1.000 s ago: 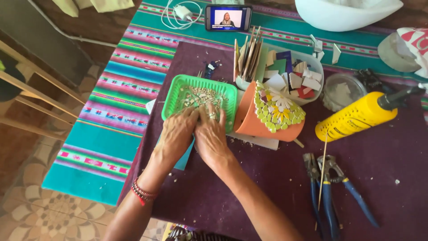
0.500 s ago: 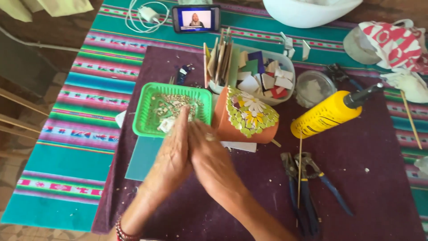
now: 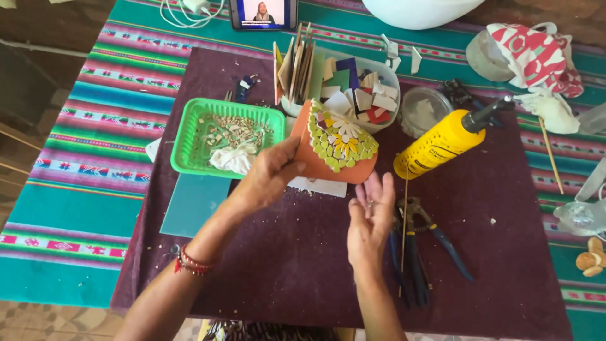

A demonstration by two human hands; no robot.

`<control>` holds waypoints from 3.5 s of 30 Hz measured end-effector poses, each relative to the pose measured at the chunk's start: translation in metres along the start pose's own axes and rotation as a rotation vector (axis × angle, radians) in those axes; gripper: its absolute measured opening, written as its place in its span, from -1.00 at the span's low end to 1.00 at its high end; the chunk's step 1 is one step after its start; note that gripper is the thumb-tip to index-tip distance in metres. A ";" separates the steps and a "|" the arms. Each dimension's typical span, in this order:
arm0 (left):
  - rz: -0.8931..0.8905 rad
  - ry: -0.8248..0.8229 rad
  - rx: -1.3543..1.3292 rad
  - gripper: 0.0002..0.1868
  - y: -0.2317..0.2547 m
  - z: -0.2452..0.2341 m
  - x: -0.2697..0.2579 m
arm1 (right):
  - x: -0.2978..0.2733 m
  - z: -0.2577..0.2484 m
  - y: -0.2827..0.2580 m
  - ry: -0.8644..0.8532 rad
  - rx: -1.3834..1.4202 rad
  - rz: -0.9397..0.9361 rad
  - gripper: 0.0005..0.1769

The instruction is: A person works on a mosaic pot using nippers and glue, then cleans the workspace by sweeping small scraps into a plastic tray.

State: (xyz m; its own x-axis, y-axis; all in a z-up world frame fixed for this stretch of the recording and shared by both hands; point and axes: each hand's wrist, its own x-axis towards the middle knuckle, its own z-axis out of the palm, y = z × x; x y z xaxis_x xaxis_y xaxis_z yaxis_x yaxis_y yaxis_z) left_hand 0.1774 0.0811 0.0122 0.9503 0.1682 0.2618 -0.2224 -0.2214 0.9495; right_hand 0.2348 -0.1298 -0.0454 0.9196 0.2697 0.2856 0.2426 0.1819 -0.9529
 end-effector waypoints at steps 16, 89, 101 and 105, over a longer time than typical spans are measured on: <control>0.209 -0.476 0.131 -0.58 0.016 -0.062 0.089 | -0.066 0.071 -0.017 -0.133 0.419 0.109 0.13; 0.218 0.286 0.396 0.21 -0.024 0.026 -0.050 | -0.013 0.023 -0.040 -0.376 -0.082 0.059 0.07; 0.150 0.369 0.384 0.10 -0.029 0.022 -0.041 | -0.006 0.018 -0.029 -0.297 -0.059 0.104 -0.06; 0.117 0.430 0.332 0.01 -0.040 0.024 -0.038 | -0.009 0.023 -0.032 -0.318 -0.090 0.059 -0.02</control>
State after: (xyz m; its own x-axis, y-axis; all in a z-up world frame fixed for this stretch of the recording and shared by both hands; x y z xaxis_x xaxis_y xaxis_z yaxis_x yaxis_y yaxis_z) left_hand 0.1551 0.0608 -0.0395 0.7331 0.4861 0.4757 -0.1749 -0.5411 0.8225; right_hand 0.2118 -0.1161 -0.0153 0.7939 0.5612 0.2339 0.2313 0.0770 -0.9698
